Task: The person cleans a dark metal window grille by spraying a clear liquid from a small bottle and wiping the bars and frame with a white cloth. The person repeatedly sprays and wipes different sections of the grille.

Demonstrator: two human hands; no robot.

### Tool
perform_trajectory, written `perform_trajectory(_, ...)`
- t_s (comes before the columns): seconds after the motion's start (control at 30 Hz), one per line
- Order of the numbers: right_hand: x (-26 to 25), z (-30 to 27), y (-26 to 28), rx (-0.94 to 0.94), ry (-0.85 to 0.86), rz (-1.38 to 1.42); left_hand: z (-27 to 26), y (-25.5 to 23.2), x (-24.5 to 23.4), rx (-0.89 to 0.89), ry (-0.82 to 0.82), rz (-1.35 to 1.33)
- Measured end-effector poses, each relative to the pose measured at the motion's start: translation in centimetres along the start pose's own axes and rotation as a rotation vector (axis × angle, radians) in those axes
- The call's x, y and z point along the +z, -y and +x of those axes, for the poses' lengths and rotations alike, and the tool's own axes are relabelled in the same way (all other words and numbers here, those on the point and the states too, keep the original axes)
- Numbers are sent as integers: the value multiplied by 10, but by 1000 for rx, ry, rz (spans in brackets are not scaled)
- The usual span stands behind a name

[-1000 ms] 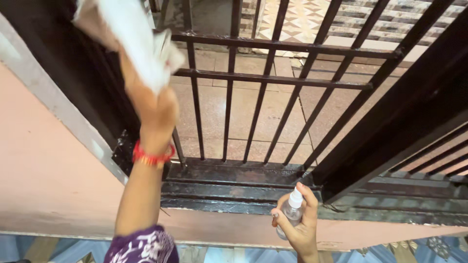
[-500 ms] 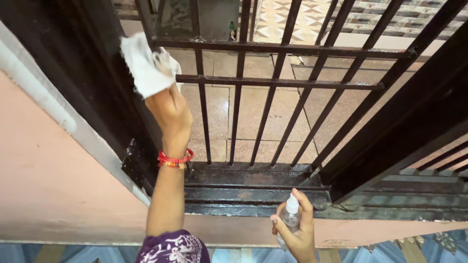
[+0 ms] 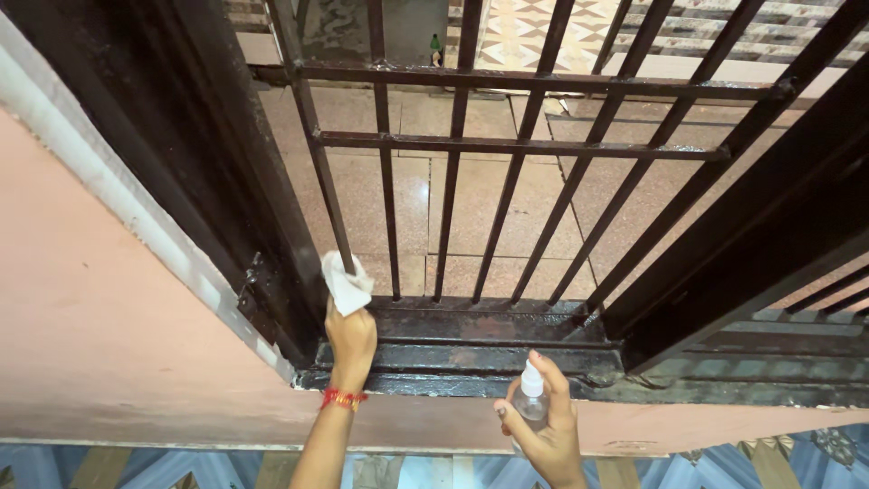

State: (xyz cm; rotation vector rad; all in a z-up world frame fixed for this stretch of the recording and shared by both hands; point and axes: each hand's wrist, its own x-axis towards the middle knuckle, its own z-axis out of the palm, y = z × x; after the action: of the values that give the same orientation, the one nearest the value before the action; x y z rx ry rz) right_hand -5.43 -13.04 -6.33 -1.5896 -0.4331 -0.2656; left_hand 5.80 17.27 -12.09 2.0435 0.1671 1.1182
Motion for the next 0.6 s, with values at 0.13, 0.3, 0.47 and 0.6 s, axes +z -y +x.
perform_trajectory(0.13, 0, 2, 4, 6, 15, -21, -22, 4, -20, -118, 244, 14)
perform_trajectory(0.3, 11, 18, 18, -120, 100, -62, 6, -69, -96, -398, 484, 29)
perform_trajectory(0.47, 33, 55, 45, -466, 319, -81, 80, -179, -163, 454, 135, -51)
perform_trajectory(0.6, 48, 78, 68, -618, 437, -97, 164, -206, -171, 704, 32, 604)
